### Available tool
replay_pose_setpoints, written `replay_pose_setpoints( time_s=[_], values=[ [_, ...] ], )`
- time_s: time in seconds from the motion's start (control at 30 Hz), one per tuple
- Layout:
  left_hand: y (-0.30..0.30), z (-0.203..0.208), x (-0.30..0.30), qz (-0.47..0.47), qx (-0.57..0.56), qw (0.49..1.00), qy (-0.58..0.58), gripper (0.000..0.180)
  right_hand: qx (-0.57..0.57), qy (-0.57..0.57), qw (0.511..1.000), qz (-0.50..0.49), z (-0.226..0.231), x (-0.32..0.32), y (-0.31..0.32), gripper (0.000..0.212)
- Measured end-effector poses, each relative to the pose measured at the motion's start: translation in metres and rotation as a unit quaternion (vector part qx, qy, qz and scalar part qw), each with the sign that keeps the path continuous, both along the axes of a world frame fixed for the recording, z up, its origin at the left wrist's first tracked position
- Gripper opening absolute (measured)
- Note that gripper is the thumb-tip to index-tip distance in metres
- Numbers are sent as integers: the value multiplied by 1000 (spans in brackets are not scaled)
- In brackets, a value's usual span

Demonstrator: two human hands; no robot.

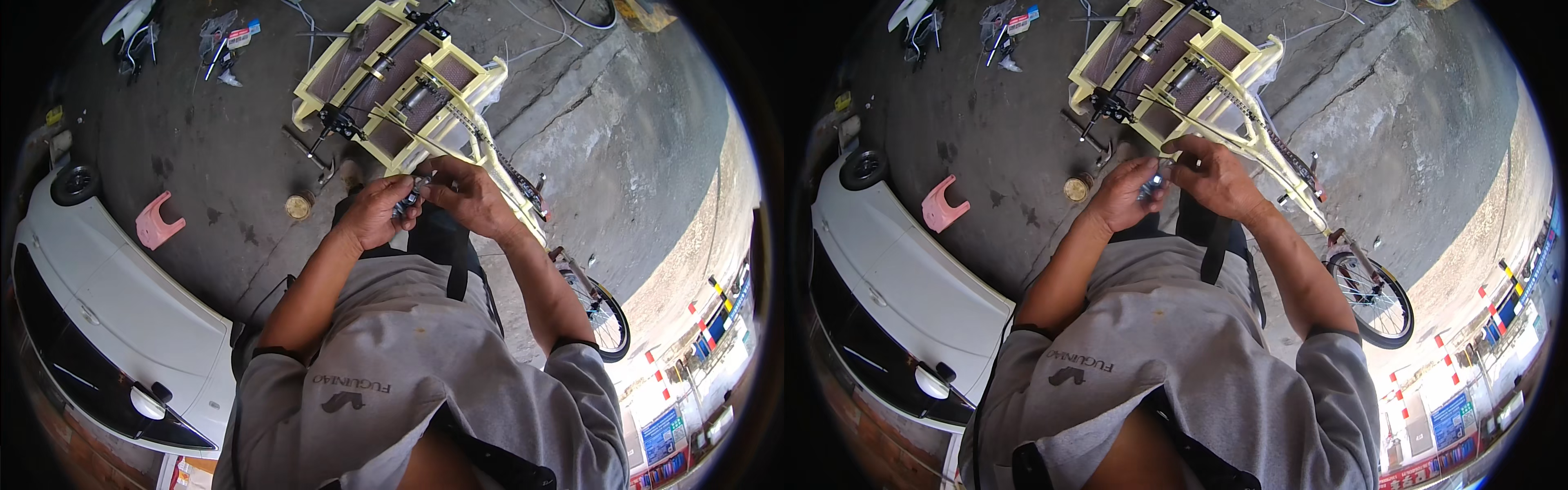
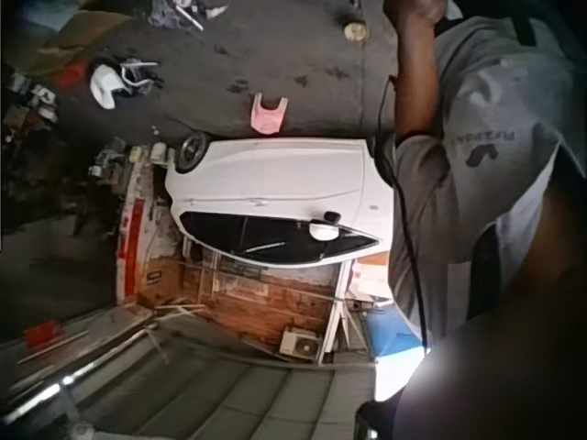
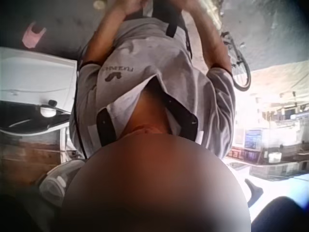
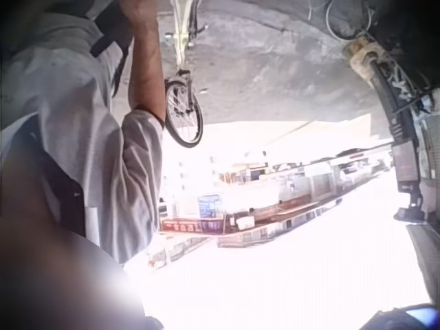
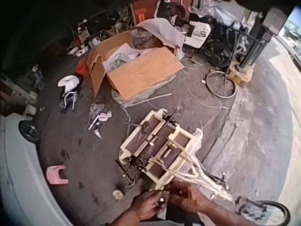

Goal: The person assembles a bicycle by routing cables, attaching the chain, and tightening bolts on the frame and crankset. The person uses a wrench and hands to secure components and align the drivetrain on an upside-down bicycle frame.

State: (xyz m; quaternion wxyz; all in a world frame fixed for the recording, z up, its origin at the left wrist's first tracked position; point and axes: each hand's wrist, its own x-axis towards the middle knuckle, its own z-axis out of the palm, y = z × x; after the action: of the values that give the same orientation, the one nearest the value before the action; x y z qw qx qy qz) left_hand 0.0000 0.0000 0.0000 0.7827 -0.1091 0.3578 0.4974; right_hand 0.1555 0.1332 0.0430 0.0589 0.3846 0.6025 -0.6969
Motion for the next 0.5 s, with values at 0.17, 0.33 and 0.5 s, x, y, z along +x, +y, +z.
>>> replay_pose_setpoints(
  time_s=[0.17,0.33,0.5],
  values=[
    [3,-3,-5,-33,-7,999,11,22,37,30,999,-11,-6,-13,-10,28],
    [-4,-4,-41,-118,31,991,54,25,210,-9,976,59,9,-43,-29,21],
    [-23,-4,-100,-203,78,970,105,27,334,-20,937,101,11,-92,-65,19]
  ],
)
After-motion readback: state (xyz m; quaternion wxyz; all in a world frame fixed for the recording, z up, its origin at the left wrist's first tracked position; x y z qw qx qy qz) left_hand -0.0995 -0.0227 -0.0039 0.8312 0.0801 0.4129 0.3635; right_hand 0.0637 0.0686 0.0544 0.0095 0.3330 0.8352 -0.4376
